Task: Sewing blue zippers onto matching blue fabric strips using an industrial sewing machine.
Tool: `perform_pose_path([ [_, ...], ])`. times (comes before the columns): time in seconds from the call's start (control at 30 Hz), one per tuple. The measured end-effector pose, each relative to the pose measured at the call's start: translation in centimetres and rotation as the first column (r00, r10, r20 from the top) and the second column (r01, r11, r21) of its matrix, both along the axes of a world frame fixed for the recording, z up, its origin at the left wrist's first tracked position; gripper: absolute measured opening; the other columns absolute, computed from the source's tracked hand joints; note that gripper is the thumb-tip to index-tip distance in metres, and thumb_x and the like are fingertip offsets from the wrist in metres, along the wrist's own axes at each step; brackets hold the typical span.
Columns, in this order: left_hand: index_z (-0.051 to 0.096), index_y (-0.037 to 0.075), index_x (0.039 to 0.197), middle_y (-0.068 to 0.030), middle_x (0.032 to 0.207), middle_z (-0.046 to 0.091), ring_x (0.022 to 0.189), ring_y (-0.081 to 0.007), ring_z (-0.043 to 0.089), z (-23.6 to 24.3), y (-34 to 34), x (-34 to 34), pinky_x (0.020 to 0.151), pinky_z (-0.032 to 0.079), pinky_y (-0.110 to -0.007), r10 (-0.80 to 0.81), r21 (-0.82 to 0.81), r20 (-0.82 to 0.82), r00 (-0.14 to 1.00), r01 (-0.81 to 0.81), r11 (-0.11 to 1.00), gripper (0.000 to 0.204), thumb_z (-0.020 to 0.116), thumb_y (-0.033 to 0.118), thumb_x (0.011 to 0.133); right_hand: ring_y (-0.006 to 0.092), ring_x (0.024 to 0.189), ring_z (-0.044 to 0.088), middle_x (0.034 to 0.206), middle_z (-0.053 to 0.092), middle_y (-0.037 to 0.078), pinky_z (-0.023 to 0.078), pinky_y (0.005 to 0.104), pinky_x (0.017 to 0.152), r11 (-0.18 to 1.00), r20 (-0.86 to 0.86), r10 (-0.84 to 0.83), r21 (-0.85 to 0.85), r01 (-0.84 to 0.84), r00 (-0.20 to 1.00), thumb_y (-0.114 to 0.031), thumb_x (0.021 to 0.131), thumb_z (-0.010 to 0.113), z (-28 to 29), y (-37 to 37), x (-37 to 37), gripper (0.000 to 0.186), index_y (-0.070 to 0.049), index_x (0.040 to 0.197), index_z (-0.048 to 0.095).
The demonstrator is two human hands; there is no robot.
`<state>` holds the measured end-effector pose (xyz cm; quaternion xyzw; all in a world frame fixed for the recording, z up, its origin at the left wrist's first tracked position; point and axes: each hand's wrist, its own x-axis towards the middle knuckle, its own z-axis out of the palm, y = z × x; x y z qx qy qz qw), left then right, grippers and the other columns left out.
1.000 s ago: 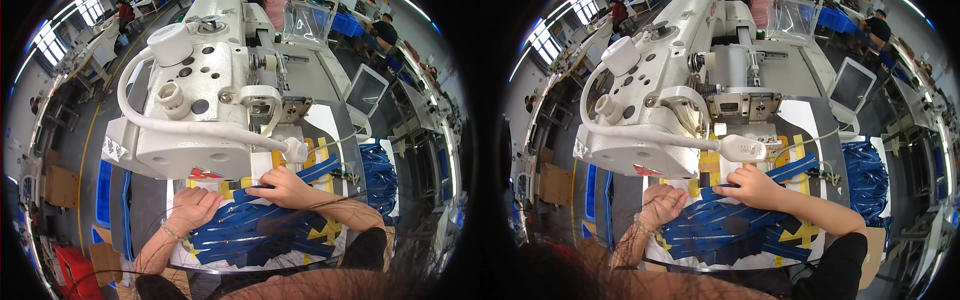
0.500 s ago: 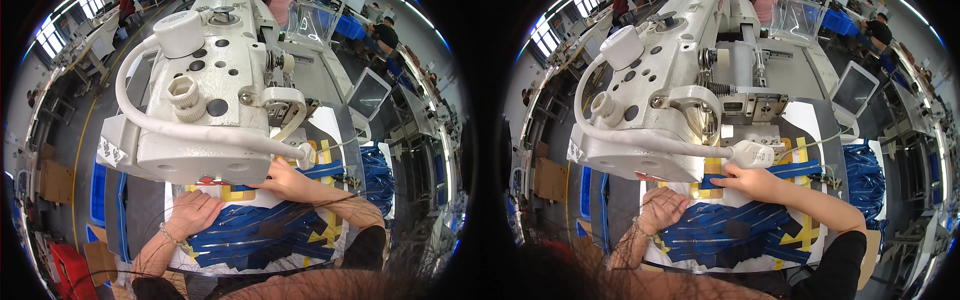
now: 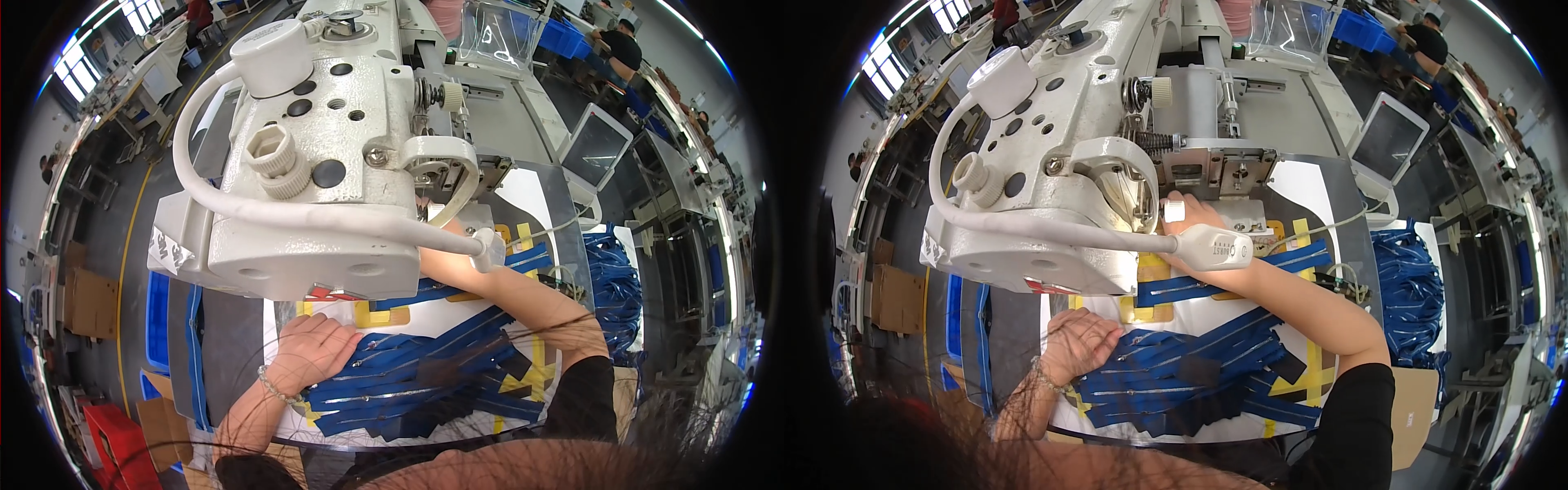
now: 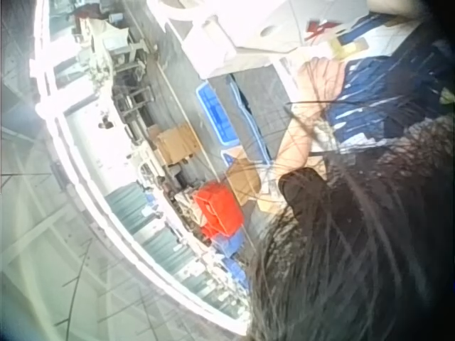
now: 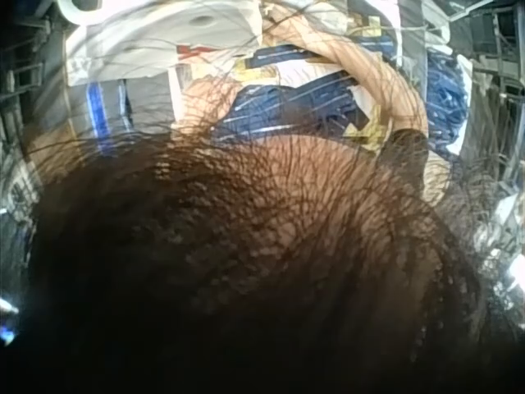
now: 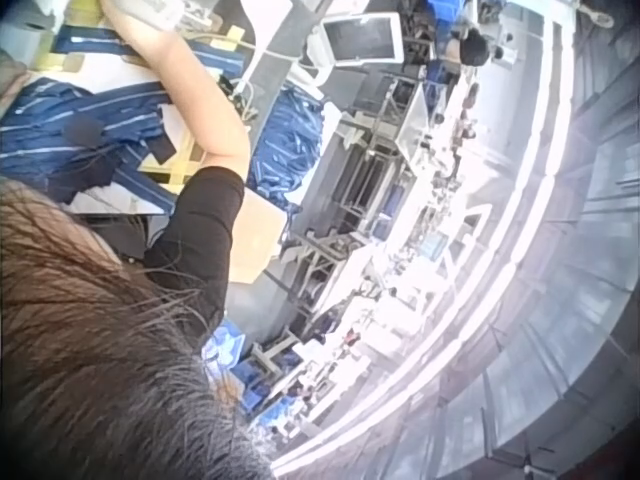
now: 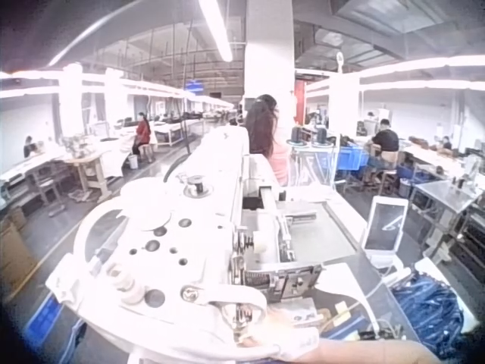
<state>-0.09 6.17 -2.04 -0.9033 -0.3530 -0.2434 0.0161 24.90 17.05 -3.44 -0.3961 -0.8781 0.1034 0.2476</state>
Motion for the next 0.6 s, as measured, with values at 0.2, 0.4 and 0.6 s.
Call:
perform_pose_path([
  [0.2,0.063,0.014,0.079,0.0012,0.065,0.054,0.06,-0.0158,0.055,0.6,0.0,0.2,0.055,0.042,-0.029,0.014,-0.001,-0.004,1.0,-0.014,1.0,0.008,0.067,0.02,0.079,0.0345,0.096,0.053,0.101,0.051,0.02,0.046,0.042,0.081,0.991,0.037,-0.106,0.088,0.102,0.994,-0.023,0.075,0.065,1.3,0.2,-1.0,0.046,0.003,0.11,0.05],
  [0.4,0.063,0.014,0.078,0.0014,0.065,0.053,0.058,-0.0157,0.053,0.5,0.0,0.0,0.053,0.041,-0.029,-0.006,-0.004,0.012,1.0,0.007,1.0,0.008,0.068,0.02,0.078,0.0346,0.101,0.053,0.109,0.051,0.02,0.046,0.0423,0.082,0.989,-0.094,-0.145,-0.037,0.142,0.985,-0.02,0.074,0.067,1.0,1.3,-0.6,0.051,0.002,0.116,0.047],
  [0.6,0.066,0.013,0.078,0.0015,0.072,0.065,0.075,-0.0204,0.064,0.0,-0.5,0.2,0.075,0.051,-0.04,-0.097,-0.387,0.091,0.991,0.125,0.913,0.008,0.071,0.018,0.073,0.0249,0.096,0.058,0.101,0.059,0.007,0.043,0.0365,0.085,0.863,-0.135,0.37,-0.317,-0.393,0.919,-0.022,0.077,0.073,5.2,-6.4,1.5,0.038,-0.007,0.107,0.056],
])
